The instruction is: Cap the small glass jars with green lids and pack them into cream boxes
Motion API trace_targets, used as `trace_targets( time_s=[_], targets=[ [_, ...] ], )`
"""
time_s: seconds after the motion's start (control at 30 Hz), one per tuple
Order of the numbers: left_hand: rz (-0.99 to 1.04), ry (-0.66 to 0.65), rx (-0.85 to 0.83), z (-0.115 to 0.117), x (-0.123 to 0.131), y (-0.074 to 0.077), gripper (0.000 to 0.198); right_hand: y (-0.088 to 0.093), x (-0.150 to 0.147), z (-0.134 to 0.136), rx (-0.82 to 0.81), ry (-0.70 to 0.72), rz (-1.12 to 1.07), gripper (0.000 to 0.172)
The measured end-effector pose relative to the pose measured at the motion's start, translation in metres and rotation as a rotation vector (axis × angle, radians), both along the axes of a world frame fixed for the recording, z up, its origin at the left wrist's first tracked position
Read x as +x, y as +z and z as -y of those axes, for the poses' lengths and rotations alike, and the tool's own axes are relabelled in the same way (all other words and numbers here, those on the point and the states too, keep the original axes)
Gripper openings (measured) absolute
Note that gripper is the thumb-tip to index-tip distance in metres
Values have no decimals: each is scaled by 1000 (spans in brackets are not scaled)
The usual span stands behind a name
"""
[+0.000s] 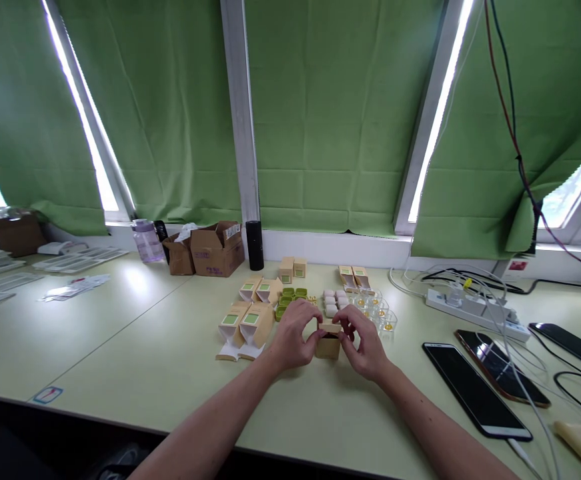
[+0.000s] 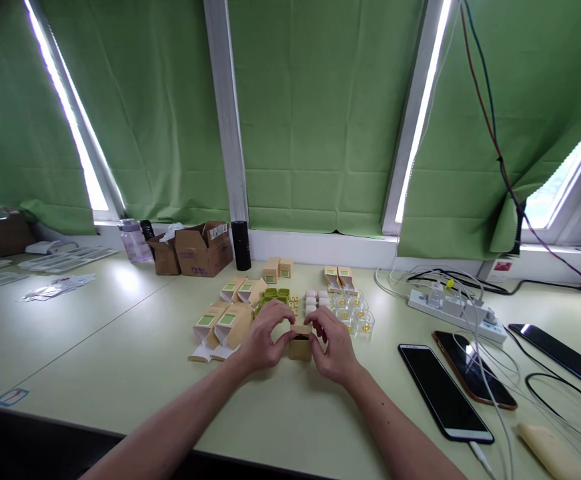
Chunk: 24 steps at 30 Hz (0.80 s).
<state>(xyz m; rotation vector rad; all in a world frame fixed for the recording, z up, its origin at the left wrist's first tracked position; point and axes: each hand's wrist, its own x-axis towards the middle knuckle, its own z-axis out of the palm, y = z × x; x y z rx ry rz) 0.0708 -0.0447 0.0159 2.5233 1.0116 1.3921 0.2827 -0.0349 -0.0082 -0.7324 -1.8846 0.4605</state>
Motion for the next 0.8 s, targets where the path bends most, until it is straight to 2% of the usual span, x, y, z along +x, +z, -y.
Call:
trace_targets(
  time_s=[0.27, 0.57, 0.8],
  targets=[
    [-28, -25, 12, -1, 0, -2, 14, 1, -1, 1, 56, -45, 66, 2],
    [-22, -69, -27, -1, 0, -1, 17, 4, 1, 3, 83, -34, 112, 7],
    [-29, -81, -6, -1, 0, -2, 18, 2, 2, 2, 168, -43, 175, 11]
  ],
)
